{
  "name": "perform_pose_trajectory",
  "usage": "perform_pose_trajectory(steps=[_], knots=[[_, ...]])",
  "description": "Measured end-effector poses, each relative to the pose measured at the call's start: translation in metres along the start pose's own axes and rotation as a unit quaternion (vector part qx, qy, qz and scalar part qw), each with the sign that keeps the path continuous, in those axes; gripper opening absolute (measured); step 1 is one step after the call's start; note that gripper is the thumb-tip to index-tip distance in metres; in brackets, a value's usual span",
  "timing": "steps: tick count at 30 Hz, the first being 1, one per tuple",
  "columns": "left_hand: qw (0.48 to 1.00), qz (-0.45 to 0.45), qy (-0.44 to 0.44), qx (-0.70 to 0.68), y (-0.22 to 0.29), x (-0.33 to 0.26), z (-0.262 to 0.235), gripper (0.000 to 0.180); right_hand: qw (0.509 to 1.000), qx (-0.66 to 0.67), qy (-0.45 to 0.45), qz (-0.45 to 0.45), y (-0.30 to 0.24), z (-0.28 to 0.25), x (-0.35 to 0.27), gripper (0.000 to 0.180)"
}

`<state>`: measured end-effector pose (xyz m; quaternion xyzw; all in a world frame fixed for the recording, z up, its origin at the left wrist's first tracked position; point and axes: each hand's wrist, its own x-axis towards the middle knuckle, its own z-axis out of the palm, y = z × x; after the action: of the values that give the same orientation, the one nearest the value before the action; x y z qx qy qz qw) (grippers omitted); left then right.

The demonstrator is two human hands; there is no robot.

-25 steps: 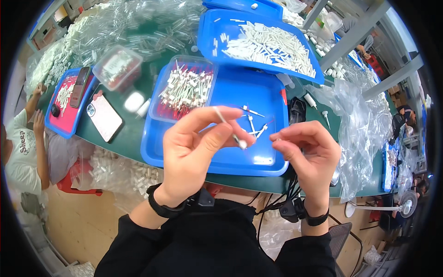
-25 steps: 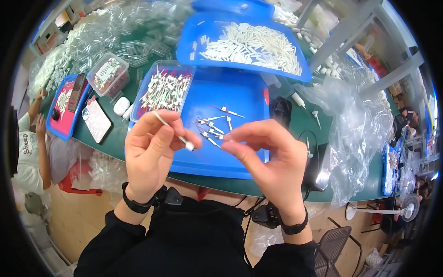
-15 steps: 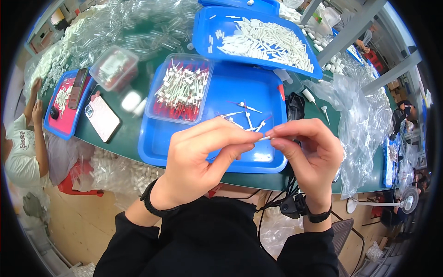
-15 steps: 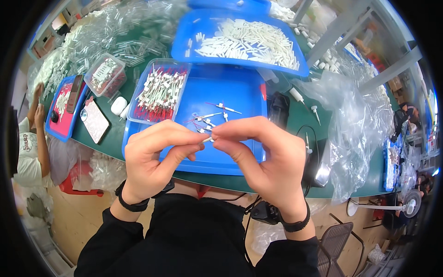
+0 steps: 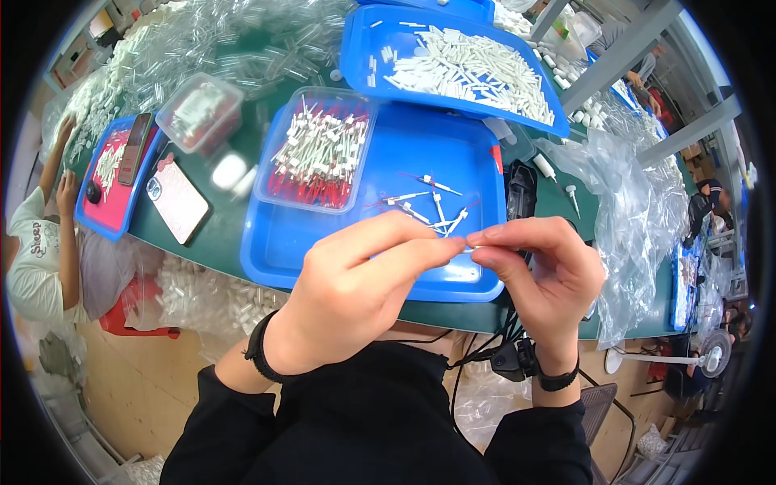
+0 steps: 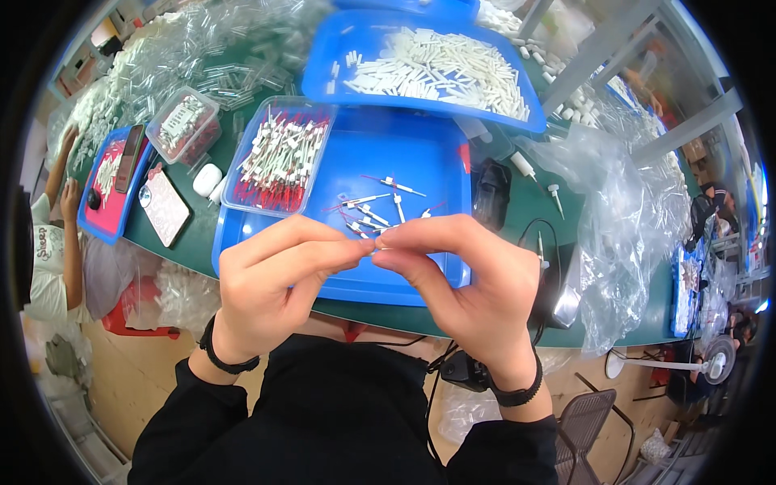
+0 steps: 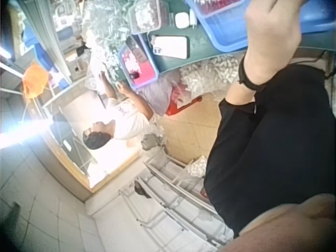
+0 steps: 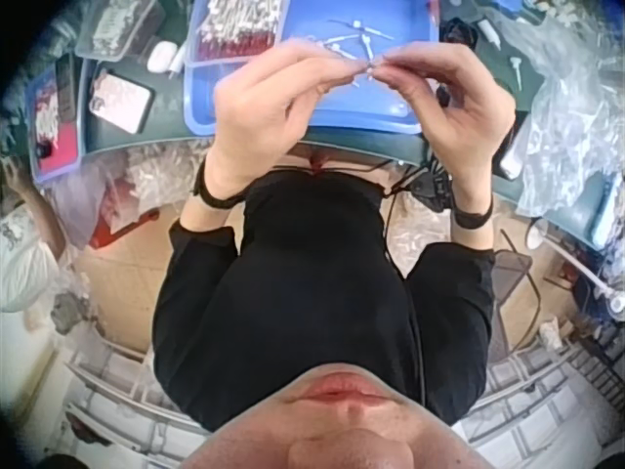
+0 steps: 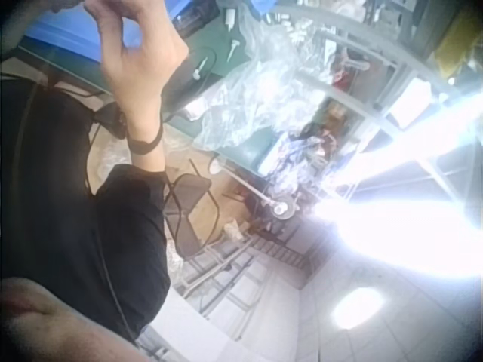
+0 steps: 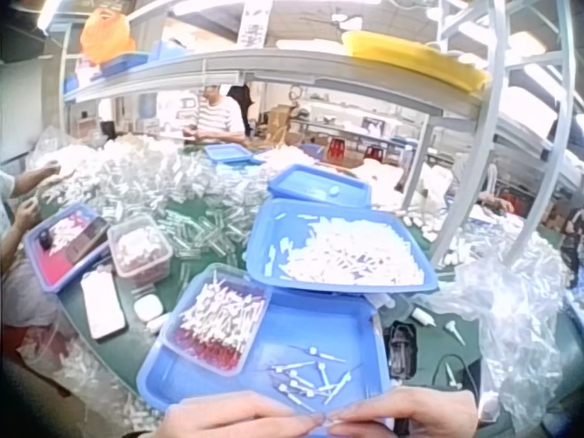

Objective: The person assembles small white cylindrical components by inserting thin red-tipped rods into them. They pick up the components from blue trays and a clear container, insert the rods, and place the finished assemblies into a clear plastic box. The process is repetitive and performed by hand at a workbench.

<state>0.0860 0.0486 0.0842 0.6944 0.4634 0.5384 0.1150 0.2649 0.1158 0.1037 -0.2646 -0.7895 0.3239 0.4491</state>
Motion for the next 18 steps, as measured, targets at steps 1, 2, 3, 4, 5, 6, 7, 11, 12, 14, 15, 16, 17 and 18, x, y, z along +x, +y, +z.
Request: perform_pose_trajectory(steps=[1, 2, 3, 4, 5, 6, 7, 11, 12, 14, 15, 16, 17, 18], knots=[[1.0, 0.007, 0.001, 0.008, 0.0, 0.0, 0.001, 0.028, 1.0, 0.0, -0.002, 0.011, -0.001, 0.001, -0.001, 0.016], [1.0, 0.015, 0.003, 0.017, 0.0, 0.0, 0.001, 0.026, 1.0, 0.0, -0.004, 0.021, -0.001, 0.001, -0.001, 0.015], [1.0, 0.012, 0.002, 0.012, 0.001, 0.0, 0.001, 0.022, 0.999, -0.032, -0.025, -0.011, -0.001, 0.001, 0.0, 0.015], [1.0, 0.009, 0.001, 0.008, 0.002, 0.002, 0.001, 0.019, 0.996, -0.063, -0.045, -0.042, -0.001, 0.001, 0.0, 0.016], [1.0, 0.005, 0.001, 0.004, 0.001, 0.002, 0.001, 0.016, 0.991, -0.093, -0.067, -0.074, 0.001, 0.002, 0.0, 0.016], [0.999, -0.024, -0.013, -0.025, -0.001, 0.002, 0.001, 0.013, 0.99, -0.1, -0.072, -0.071, 0.001, 0.004, -0.001, 0.017], [0.997, -0.054, -0.027, -0.054, -0.005, 0.002, 0.002, 0.011, 0.989, -0.106, -0.078, -0.068, 0.001, 0.008, -0.002, 0.018], [0.937, -0.252, -0.078, -0.228, -0.016, 0.004, -0.001, 0.011, 0.987, -0.12, -0.078, -0.075, 0.009, 0.014, -0.009, 0.021], [0.938, -0.244, -0.093, -0.227, -0.018, 0.005, -0.002, 0.013, 0.984, -0.137, -0.08, -0.074, 0.011, 0.013, -0.011, 0.019], [0.939, -0.227, -0.125, -0.227, -0.022, 0.006, -0.005, 0.016, 0.977, -0.184, -0.087, -0.063, 0.014, 0.009, -0.01, 0.017], [0.946, -0.194, -0.117, -0.232, -0.023, 0.005, -0.005, 0.022, 0.973, -0.207, -0.089, -0.057, 0.016, 0.008, -0.01, 0.016], [0.952, -0.192, -0.12, -0.205, -0.024, 0.006, -0.007, 0.022, 0.975, -0.202, -0.079, -0.049, 0.016, 0.008, -0.011, 0.015], [0.958, -0.19, -0.123, -0.178, -0.025, 0.006, -0.009, 0.022, 0.977, -0.198, -0.068, -0.04, 0.017, 0.008, -0.012, 0.014], [0.962, -0.188, -0.126, -0.151, -0.026, 0.006, -0.011, 0.022, 0.979, -0.193, -0.058, -0.032, 0.018, 0.009, -0.012, 0.013]])
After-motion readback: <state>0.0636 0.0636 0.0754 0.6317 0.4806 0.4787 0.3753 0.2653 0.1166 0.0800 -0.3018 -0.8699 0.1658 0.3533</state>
